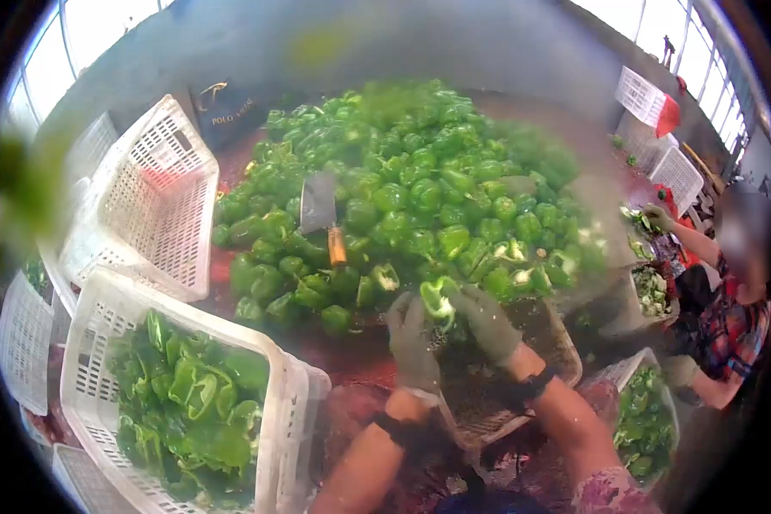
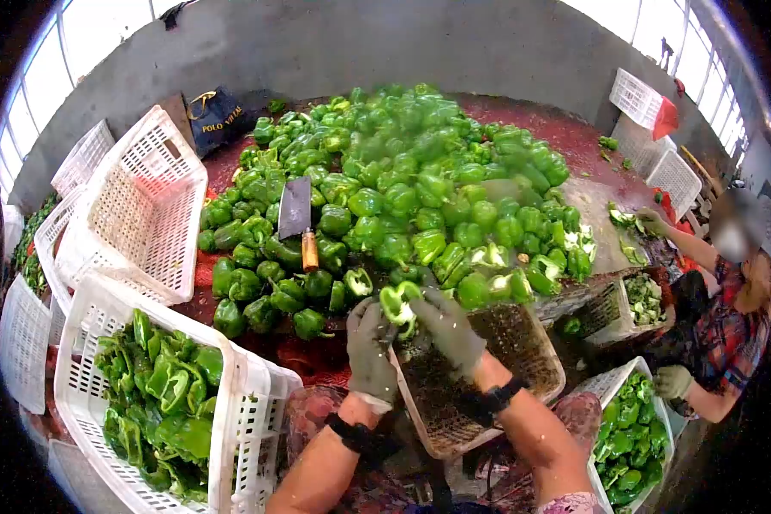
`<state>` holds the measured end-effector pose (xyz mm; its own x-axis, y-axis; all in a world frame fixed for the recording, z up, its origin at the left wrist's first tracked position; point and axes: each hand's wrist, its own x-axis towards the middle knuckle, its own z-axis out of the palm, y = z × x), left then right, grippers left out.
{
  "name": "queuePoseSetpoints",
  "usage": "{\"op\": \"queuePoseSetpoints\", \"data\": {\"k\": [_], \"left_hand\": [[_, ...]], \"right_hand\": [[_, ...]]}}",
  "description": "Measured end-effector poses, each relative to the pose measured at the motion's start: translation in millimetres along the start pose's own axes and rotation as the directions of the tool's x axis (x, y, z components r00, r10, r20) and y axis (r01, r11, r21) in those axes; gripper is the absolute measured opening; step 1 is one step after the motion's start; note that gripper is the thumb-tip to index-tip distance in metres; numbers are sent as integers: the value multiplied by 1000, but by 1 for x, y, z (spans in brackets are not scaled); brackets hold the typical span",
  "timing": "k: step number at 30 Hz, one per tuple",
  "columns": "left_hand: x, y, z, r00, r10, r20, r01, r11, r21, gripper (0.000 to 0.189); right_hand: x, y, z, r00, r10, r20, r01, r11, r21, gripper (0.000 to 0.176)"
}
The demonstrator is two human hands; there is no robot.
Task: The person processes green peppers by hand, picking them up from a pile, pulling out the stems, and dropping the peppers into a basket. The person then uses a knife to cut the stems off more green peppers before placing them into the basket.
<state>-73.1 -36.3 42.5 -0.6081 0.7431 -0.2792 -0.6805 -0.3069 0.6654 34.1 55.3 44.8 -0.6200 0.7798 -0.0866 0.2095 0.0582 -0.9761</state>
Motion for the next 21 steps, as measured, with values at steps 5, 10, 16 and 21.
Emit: {"op": "queuePoseSetpoints", "data": {"k": [5,10,16,21], "left_hand": [[11,-32,-29,900,79,428,-215,936,279,33],[-6,-15,-19,804,232,547,-567,578,588,48],[-3,-25,-17,862,69,503,-333,824,458,43],[7,-27,-29,745,210,633,-637,503,583,49]], "right_hand": [[-48,-34,9,946,-318,-68,274,891,-361,43],[-70,-46,-3,760,-593,266,496,265,-827,50],[-66,-24,-3,795,-499,344,469,145,-871,51],[-54,-3,4,774,-589,232,504,352,-789,41]]}}
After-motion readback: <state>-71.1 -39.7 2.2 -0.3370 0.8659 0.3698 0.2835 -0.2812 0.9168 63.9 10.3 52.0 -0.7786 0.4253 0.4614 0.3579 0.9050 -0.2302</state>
